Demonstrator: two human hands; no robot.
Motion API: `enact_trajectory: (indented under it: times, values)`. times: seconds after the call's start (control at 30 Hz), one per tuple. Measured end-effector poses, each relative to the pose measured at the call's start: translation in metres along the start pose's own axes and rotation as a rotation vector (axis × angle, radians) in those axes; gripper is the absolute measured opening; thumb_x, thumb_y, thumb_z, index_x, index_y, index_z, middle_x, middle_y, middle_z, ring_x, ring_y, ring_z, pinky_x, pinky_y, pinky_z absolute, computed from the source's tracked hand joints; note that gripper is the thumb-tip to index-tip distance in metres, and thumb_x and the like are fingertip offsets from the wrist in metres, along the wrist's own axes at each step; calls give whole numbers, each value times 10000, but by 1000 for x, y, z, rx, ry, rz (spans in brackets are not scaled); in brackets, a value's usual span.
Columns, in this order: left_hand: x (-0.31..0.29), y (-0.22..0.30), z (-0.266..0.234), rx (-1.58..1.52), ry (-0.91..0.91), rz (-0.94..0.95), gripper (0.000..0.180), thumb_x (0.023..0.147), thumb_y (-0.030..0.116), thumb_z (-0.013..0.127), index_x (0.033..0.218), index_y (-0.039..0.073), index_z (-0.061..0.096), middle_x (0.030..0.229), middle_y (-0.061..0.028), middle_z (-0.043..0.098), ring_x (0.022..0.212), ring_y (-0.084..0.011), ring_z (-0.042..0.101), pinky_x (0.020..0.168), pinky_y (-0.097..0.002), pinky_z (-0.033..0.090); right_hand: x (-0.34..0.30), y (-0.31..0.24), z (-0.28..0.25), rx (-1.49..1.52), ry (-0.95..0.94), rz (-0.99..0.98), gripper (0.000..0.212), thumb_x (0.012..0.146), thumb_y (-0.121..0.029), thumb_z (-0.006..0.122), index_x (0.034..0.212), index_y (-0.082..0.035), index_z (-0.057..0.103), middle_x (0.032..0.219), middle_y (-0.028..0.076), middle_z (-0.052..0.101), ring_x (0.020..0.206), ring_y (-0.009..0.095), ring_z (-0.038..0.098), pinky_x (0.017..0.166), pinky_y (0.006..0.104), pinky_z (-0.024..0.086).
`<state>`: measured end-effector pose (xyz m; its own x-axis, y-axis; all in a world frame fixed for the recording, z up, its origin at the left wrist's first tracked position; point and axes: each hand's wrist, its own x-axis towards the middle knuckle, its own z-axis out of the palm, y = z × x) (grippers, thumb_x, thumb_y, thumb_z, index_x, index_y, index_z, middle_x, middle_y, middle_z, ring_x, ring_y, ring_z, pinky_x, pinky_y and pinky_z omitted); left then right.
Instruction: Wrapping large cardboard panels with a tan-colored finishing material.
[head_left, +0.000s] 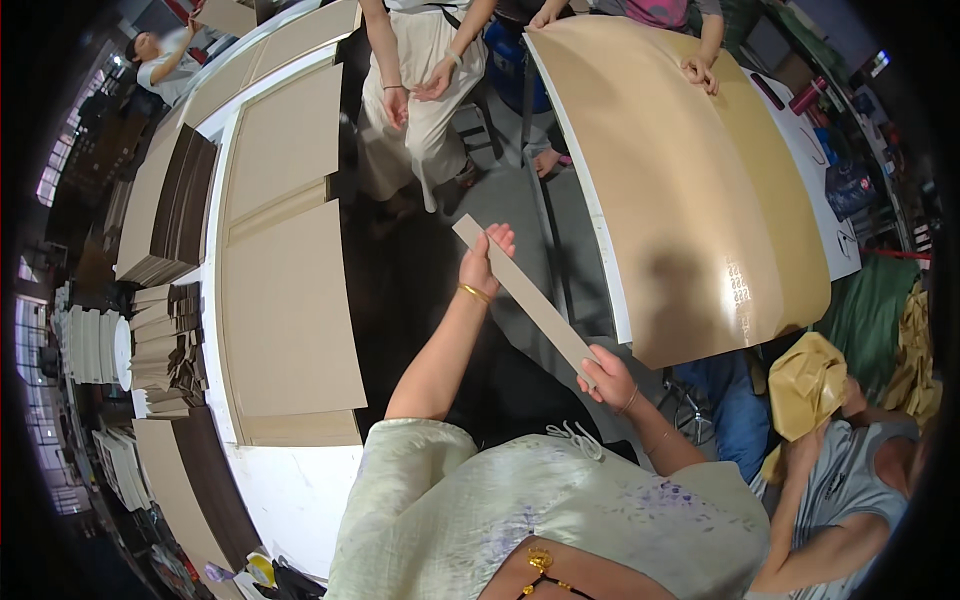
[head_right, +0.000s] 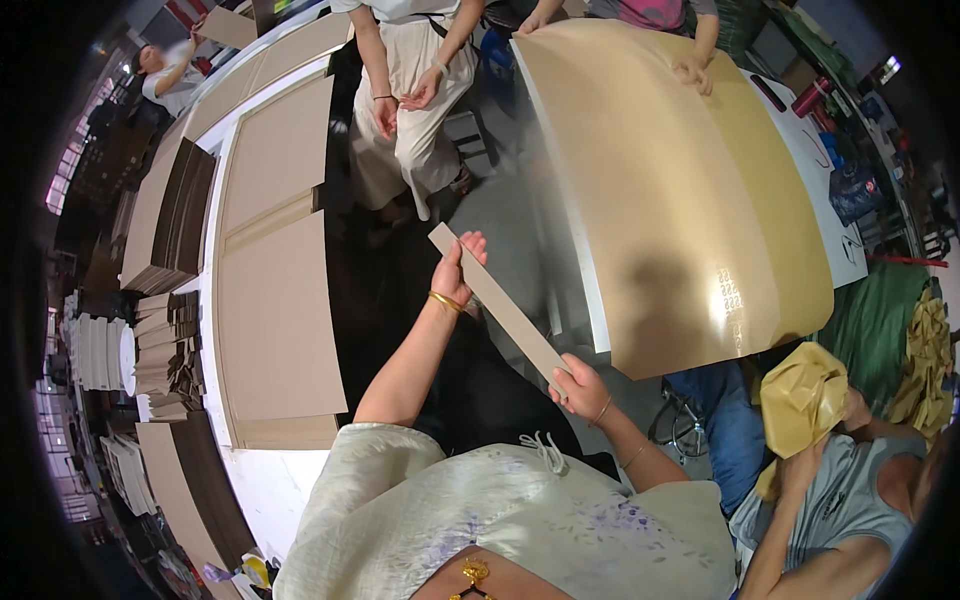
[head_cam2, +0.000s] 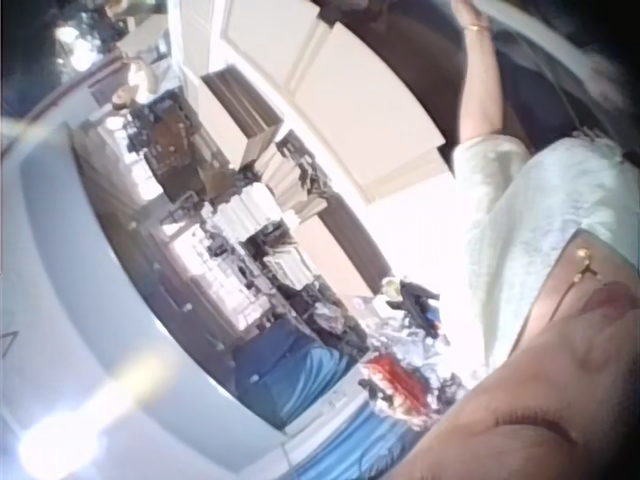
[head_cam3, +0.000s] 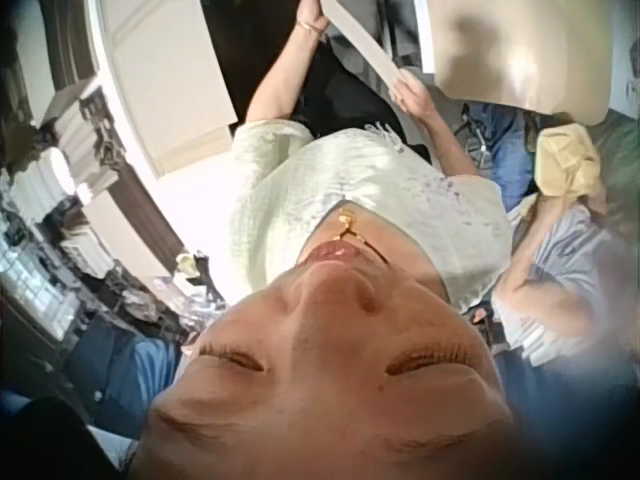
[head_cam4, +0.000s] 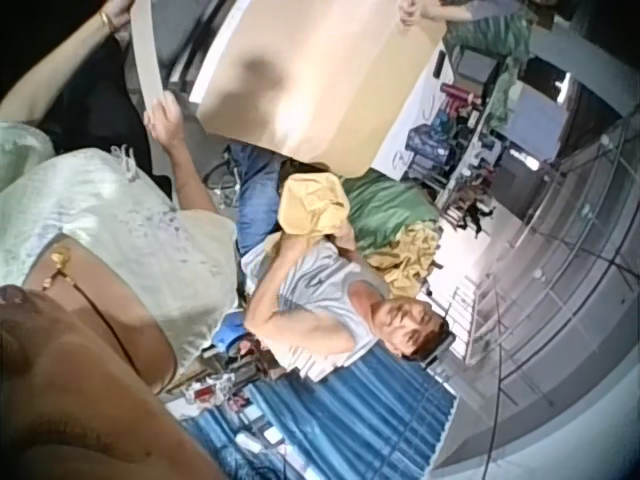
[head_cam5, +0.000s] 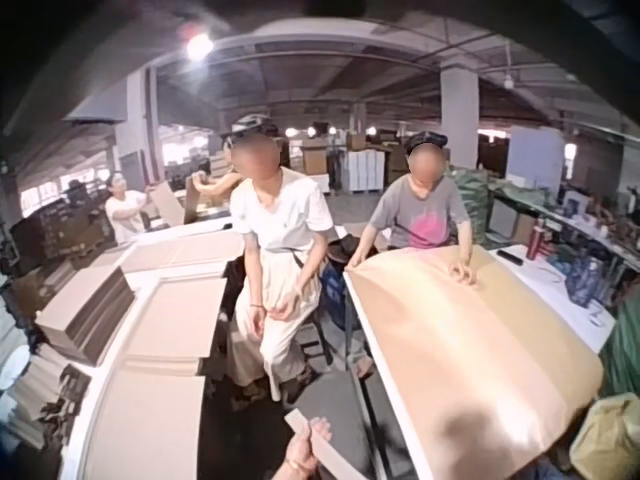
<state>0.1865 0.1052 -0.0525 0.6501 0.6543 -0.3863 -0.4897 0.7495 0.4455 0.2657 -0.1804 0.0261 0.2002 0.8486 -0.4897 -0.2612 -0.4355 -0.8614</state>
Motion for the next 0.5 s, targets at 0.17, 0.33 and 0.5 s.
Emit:
enact_trajectory:
  times: [0.17,0.33,0.5]
  values:
    - [-12,-25,-3,137,126,-126,325,929,340,484,1137,91,508,1117,-53,596,996,-230,588,803,-389,482,13,7,10,-16,63,-36,142,941,-168,415,907,-47,482,596,23,529,418,45,412,362,188,320]
    - [-9,-7,-16,-200,13,-145,462,878,531,467,1054,118,575,1046,-37,618,888,-244,590,812,-404,459,10,2,9,-51,35,-72,147,944,-175,417,931,-47,489,594,21,524,415,48,405,361,193,317]
    - [-8,29,-20,-444,-388,-113,376,960,375,366,1170,130,559,1017,-50,635,946,-217,597,856,-394,459,-2,-12,7,98,-57,41,157,948,-192,423,956,-52,493,610,21,507,459,59,414,370,194,320]
